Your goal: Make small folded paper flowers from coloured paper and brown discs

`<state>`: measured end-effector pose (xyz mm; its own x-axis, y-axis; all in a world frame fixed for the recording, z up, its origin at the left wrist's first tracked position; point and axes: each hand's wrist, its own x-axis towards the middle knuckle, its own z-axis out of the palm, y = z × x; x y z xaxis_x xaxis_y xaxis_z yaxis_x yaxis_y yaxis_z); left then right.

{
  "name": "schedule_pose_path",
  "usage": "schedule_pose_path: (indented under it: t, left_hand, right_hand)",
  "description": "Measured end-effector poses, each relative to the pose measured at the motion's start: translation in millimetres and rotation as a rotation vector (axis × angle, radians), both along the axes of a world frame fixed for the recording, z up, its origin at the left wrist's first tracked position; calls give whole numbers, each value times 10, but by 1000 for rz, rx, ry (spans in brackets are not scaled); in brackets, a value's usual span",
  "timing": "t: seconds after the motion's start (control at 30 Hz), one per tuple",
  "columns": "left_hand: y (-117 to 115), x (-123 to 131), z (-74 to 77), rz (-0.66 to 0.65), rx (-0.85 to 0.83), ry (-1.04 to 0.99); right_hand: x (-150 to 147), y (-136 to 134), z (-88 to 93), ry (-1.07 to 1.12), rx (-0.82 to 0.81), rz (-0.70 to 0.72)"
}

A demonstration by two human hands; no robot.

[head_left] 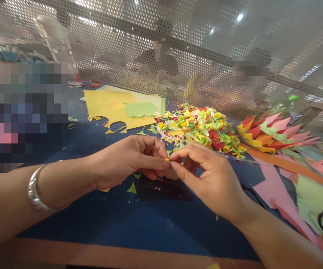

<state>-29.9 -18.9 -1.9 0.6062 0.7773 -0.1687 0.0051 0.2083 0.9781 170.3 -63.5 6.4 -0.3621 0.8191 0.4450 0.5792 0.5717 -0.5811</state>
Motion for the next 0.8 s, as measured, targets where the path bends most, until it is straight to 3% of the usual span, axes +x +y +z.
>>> schedule_pose_path:
  t: [0.53, 0.8]
  left_hand:
    - [16, -21, -21, -28, -9, 9]
    - [-6, -13, 25, -80, -113, -27]
  right_hand:
    - [7, -4, -21, 5, 27, 4]
    - [19, 16, -30, -13, 66, 64]
